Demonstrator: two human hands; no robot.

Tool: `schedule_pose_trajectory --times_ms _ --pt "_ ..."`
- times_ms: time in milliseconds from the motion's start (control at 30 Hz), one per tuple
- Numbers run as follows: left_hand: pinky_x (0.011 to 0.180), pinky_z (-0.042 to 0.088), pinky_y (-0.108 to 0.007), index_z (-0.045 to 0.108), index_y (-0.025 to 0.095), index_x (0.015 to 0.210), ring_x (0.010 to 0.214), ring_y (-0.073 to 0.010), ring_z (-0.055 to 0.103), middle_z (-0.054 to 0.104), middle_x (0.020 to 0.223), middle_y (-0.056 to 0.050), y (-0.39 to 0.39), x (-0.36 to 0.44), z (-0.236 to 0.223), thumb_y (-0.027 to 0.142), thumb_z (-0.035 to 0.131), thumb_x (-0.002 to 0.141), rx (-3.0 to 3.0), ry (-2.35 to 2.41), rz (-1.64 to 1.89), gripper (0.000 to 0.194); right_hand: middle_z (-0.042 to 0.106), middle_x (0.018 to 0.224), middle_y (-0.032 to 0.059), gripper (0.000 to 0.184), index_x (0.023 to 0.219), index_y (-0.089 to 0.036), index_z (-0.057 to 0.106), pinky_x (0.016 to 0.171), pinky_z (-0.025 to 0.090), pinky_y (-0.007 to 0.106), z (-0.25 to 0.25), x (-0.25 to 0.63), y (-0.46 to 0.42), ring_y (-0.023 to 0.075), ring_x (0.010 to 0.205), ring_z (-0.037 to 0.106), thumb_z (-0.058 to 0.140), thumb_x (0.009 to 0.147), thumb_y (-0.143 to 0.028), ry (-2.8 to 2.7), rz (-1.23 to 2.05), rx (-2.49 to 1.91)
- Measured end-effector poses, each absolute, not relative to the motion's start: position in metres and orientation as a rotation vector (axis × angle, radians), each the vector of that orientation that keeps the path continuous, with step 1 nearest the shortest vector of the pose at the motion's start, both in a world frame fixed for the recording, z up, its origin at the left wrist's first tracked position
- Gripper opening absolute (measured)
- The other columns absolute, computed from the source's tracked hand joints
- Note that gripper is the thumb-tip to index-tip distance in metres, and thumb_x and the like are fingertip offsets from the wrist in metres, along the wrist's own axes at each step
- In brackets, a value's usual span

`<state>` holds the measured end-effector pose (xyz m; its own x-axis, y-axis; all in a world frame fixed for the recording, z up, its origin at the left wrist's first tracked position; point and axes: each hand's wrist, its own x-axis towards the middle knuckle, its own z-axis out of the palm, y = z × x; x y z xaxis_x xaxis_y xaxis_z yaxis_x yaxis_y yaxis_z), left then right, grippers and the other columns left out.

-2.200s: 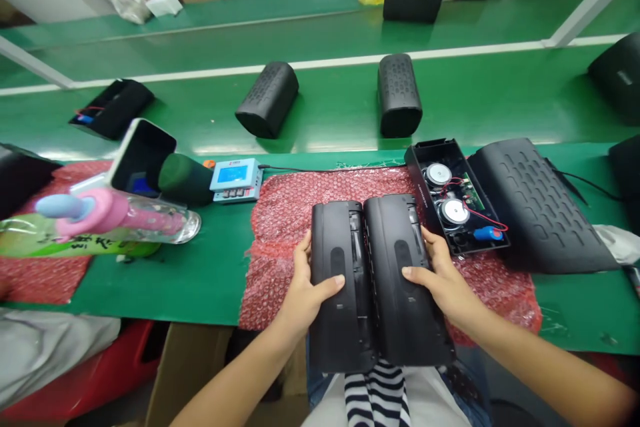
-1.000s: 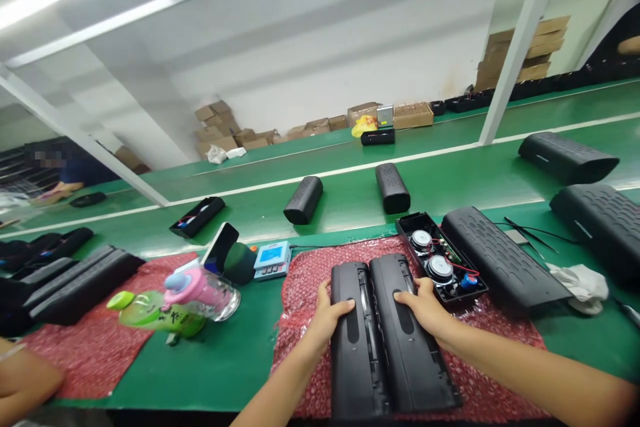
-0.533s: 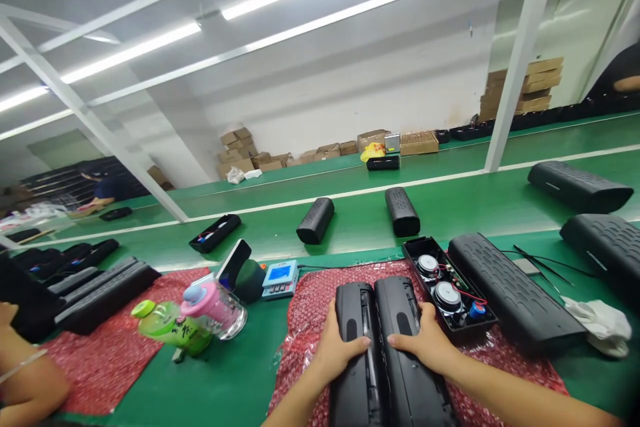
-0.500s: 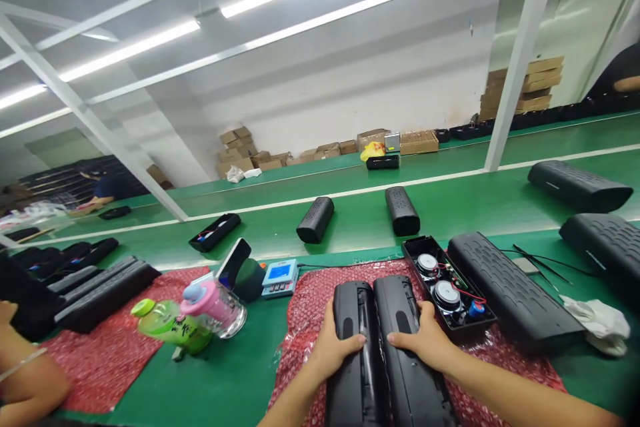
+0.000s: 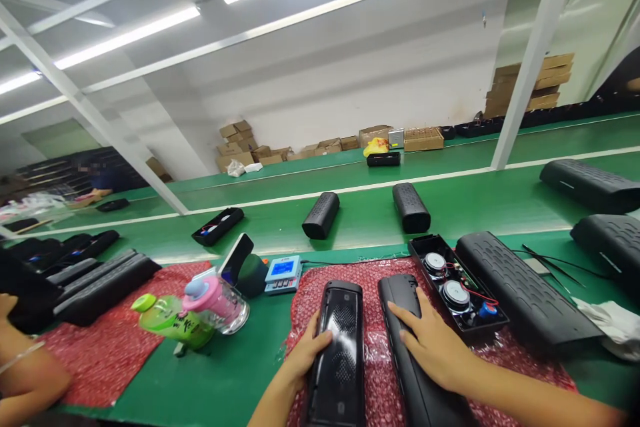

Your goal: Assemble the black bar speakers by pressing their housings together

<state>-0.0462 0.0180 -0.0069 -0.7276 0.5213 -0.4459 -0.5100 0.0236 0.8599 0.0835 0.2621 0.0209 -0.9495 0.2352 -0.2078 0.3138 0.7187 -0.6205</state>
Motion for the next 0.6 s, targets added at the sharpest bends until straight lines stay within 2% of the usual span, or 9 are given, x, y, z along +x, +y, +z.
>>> schedule_pose_trajectory --times_ms 67,133,267,333,400,467,533,600 --pt "0.079 0.05 -0.035 0.025 0.023 0.14 0.094 -0.0272 0.063 0.06 0.118 -0.009 0.02 -0.046 -0.007 0.038 0.08 0.056 0.021 1.588 1.777 0.101 0.0 0.151 0.0126 0.061 0.135 -0.034 0.041 0.109 0.021 0.047 0.025 0.081 0.253 0.0407 0.137 0.012 0.055 0.078 -0.049 2.847 -0.959 0.471" --pt "0.082 0.049 -0.035 0.026 0.023 0.14 0.098 -0.0276 0.061 0.058 0.121 -0.009 0.019 -0.046 -0.005 0.038 0.08 0.058 0.02 1.612 1.761 0.1 -0.001 0.15 0.0153 0.075 0.136 -0.033 0.04 0.105 0.025 0.049 0.027 0.08 0.249 0.0446 0.134 0.016 0.065 0.068 -0.053 2.843 -0.922 0.523" --pt "0.091 0.044 -0.031 0.029 0.022 0.14 0.115 -0.0267 0.052 0.051 0.131 -0.009 0.013 -0.047 -0.004 0.04 0.078 0.061 0.02 1.663 1.746 0.095 -0.002 0.148 0.02 0.083 0.137 -0.029 0.037 0.1 0.033 0.045 0.029 0.082 0.254 0.043 0.131 0.028 0.07 0.062 -0.039 2.807 -0.929 0.608" --pt "0.091 0.044 -0.031 0.025 0.023 0.142 0.118 -0.0271 0.049 0.047 0.134 -0.01 0.009 -0.048 -0.005 0.042 0.078 0.062 0.026 1.65 1.738 0.097 -0.001 0.146 0.0226 0.088 0.141 -0.03 0.027 0.098 0.035 0.044 0.03 0.084 0.26 0.0424 0.126 0.037 0.068 0.064 -0.042 2.748 -0.994 0.643" --pt "0.087 0.047 -0.033 0.021 0.023 0.143 0.114 -0.0286 0.053 0.049 0.133 -0.011 0.006 -0.049 -0.007 0.039 0.079 0.06 0.041 1.609 1.734 0.102 0.004 0.145 0.0246 0.096 0.144 -0.032 0.017 0.095 0.038 0.046 0.03 0.084 0.264 0.0428 0.118 0.046 0.067 0.064 -0.051 2.68 -1.053 0.672" --pt "0.08 0.049 -0.034 0.021 0.022 0.142 0.103 -0.0294 0.059 0.056 0.124 -0.012 0.003 -0.05 -0.01 0.035 0.079 0.059 0.058 1.558 1.752 0.102 0.013 0.142 0.0245 0.1 0.144 -0.034 0.013 0.092 0.039 0.048 0.028 0.085 0.268 0.0426 0.111 0.052 0.067 0.063 -0.056 2.654 -1.075 0.709" --pt "0.074 0.05 -0.035 0.026 0.021 0.14 0.092 -0.0286 0.063 0.062 0.113 -0.011 0.0 -0.049 -0.015 0.035 0.077 0.06 0.065 1.502 1.808 0.096 0.023 0.141 0.021 0.099 0.144 -0.033 0.016 0.094 0.038 0.048 0.021 0.087 0.274 0.041 0.112 0.051 0.068 0.062 -0.052 2.691 -1.118 0.747" --pt "0.072 0.05 -0.035 0.035 0.019 0.134 0.085 -0.026 0.063 0.064 0.103 -0.01 -0.005 -0.045 -0.023 0.041 0.074 0.061 0.05 1.453 1.884 0.086 0.029 0.142 0.0156 0.099 0.145 -0.03 0.017 0.1 0.034 0.047 0.01 0.093 0.281 0.037 0.122 0.044 0.069 0.062 -0.048 2.732 -1.314 0.712"
